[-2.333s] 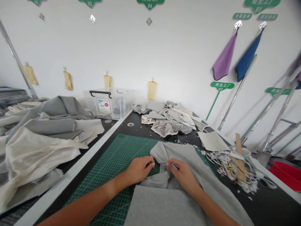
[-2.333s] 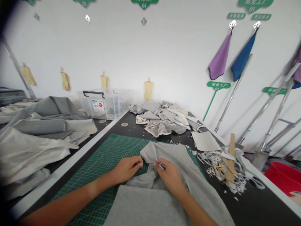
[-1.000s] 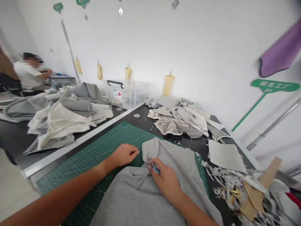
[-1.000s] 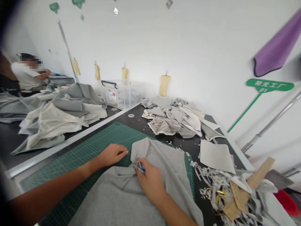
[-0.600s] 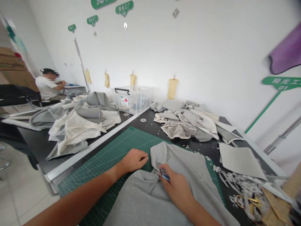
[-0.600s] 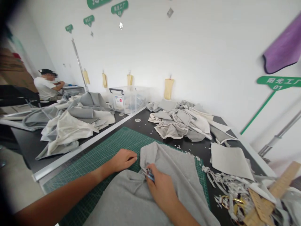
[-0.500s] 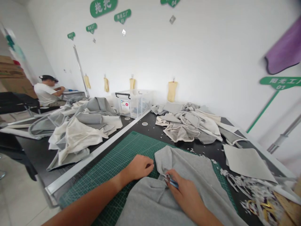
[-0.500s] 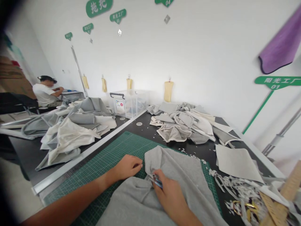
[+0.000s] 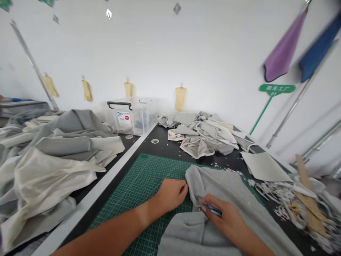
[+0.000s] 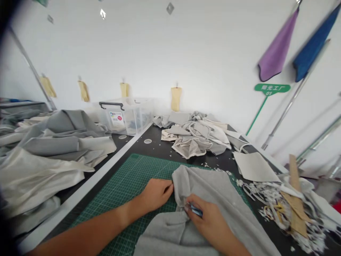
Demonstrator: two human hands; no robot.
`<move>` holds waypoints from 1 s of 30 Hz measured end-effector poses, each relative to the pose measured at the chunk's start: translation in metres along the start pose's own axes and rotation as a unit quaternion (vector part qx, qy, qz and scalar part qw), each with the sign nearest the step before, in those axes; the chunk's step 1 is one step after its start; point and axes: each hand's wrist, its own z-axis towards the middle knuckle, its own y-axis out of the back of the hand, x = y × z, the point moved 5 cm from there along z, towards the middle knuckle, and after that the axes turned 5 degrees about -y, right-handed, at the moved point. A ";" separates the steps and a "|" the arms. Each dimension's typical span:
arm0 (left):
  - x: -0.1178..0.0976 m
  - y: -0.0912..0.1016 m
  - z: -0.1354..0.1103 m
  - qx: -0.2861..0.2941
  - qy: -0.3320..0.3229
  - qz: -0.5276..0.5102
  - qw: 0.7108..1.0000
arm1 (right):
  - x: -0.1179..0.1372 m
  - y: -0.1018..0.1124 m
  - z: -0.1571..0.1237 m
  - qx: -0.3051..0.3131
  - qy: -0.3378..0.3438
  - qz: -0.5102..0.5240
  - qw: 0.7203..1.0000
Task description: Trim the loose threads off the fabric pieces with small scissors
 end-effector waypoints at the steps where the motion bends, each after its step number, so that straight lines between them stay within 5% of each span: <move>1: 0.001 0.001 0.000 -0.006 0.014 -0.014 1.000 | 0.000 0.000 0.001 -0.004 -0.004 0.008 1.000; 6: 0.006 -0.008 0.006 0.030 0.090 -0.201 0.975 | 0.003 0.001 0.008 -0.014 -0.012 0.062 0.998; 10: 0.007 -0.031 0.013 0.111 0.189 -0.451 0.865 | 0.007 0.000 0.019 0.014 -0.007 0.105 0.994; 13: 0.003 -0.035 0.021 0.092 0.211 -0.578 0.783 | 0.012 -0.003 0.028 0.044 0.003 0.131 0.990; 17: -0.003 -0.034 0.033 0.062 0.212 -0.668 0.711 | 0.010 -0.007 0.037 0.063 0.023 0.158 0.985; 23: -0.007 -0.036 0.045 0.133 0.199 -0.770 0.591 | -0.002 -0.007 0.038 0.073 0.018 0.172 0.982; 26: 0.001 -0.038 0.044 0.142 0.211 -0.784 0.567 | -0.002 -0.005 0.039 0.071 0.021 0.184 0.980; 30: 0.012 -0.044 0.039 0.122 0.241 -0.766 0.583 | -0.001 -0.004 0.040 0.067 0.025 0.203 0.976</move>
